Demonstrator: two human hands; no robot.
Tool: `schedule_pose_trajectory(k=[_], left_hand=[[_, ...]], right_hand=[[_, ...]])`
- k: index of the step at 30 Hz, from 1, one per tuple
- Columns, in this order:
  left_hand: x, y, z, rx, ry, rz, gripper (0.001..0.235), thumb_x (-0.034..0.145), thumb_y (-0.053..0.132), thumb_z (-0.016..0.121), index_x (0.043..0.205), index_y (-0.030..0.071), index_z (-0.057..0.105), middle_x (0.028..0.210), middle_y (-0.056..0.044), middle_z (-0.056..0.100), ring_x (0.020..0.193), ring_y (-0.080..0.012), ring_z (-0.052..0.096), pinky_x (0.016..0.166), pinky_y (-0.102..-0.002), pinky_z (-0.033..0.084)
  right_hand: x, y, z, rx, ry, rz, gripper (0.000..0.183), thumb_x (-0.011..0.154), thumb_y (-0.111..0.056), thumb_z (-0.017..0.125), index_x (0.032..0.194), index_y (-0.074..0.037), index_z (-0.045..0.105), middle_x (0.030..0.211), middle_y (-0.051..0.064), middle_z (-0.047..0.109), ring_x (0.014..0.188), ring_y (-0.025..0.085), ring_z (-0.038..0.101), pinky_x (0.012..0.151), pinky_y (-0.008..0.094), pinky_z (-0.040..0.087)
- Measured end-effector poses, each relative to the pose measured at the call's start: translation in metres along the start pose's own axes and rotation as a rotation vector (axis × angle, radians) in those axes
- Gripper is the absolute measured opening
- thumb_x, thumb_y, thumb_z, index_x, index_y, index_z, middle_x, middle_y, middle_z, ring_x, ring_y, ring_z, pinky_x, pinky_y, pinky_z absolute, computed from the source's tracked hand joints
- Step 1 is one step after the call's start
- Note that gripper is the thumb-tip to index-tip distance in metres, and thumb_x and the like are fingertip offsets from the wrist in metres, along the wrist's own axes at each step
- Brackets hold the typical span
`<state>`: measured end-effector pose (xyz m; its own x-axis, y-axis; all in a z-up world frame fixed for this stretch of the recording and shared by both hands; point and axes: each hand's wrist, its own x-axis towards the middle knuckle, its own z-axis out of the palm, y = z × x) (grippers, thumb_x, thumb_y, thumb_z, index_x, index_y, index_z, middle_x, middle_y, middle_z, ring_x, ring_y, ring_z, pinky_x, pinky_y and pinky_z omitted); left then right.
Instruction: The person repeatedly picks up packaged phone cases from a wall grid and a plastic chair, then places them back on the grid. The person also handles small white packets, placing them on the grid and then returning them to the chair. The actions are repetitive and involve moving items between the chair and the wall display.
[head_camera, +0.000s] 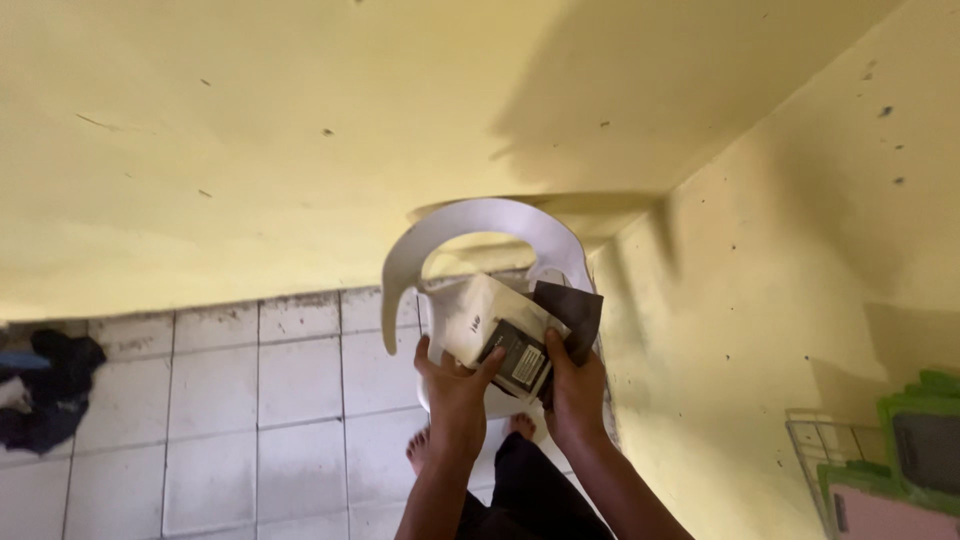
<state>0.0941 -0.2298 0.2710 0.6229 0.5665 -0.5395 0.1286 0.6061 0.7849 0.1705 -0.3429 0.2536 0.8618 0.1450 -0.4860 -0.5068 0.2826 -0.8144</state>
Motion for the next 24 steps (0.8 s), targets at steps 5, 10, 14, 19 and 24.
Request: schedule_pose_trajectory(k=[5, 10, 14, 19, 24], left_hand=[[0.053, -0.107, -0.013, -0.2, 0.092, -0.255, 0.053, 0.097, 0.014, 0.063, 0.144, -0.001, 0.046, 0.138, -0.015, 0.061, 0.12, -0.0227, 0.065, 0.094, -0.033, 0.058], [0.092, -0.197, -0.061, -0.245, 0.401, -0.104, 0.032, 0.099, 0.01, 0.061, 0.129, -0.002, 0.059, 0.115, -0.014, 0.069, 0.098, -0.0183, 0.064, 0.082, -0.032, 0.053], [0.102, -0.244, -0.093, -0.069, 0.482, -0.182, 0.03, 0.097, 0.01, 0.061, 0.125, -0.001, 0.059, 0.107, -0.01, 0.073, 0.095, -0.0138, 0.069, 0.083, -0.03, 0.057], [0.105, -0.27, -0.108, 0.13, 0.452, -0.224, 0.032, 0.098, 0.008, 0.063, 0.128, -0.001, 0.061, 0.109, -0.009, 0.072, 0.097, -0.0146, 0.065, 0.081, -0.03, 0.053], [0.093, -0.271, -0.116, 0.183, 0.468, -0.27, 0.031, 0.098, 0.009, 0.064, 0.126, -0.003, 0.065, 0.107, -0.01, 0.074, 0.096, -0.0163, 0.066, 0.082, -0.03, 0.053]], right_hand=[[0.058, 0.039, -0.063, -0.175, -0.161, 0.207, 0.045, 0.097, -0.032, 0.068, 0.119, 0.006, 0.064, 0.101, 0.013, 0.071, 0.084, 0.02, 0.069, 0.068, 0.035, 0.057], [0.154, 0.129, -0.119, -0.257, -0.218, 0.603, 0.049, 0.097, -0.037, 0.062, 0.126, 0.002, 0.063, 0.114, 0.012, 0.074, 0.101, 0.022, 0.071, 0.085, 0.035, 0.058], [0.223, 0.223, -0.169, -0.752, -0.341, 0.383, 0.049, 0.095, -0.031, 0.07, 0.128, 0.006, 0.066, 0.114, 0.019, 0.074, 0.099, 0.028, 0.07, 0.082, 0.037, 0.056], [0.281, 0.295, -0.212, -1.078, -0.324, 0.214, 0.058, 0.085, -0.029, 0.079, 0.132, 0.001, 0.061, 0.117, 0.019, 0.073, 0.103, 0.027, 0.072, 0.085, 0.036, 0.057], [0.268, 0.29, -0.223, -1.463, -0.323, -0.287, 0.066, 0.081, -0.027, 0.086, 0.133, 0.004, 0.061, 0.124, 0.027, 0.066, 0.114, 0.037, 0.062, 0.093, 0.044, 0.05]])
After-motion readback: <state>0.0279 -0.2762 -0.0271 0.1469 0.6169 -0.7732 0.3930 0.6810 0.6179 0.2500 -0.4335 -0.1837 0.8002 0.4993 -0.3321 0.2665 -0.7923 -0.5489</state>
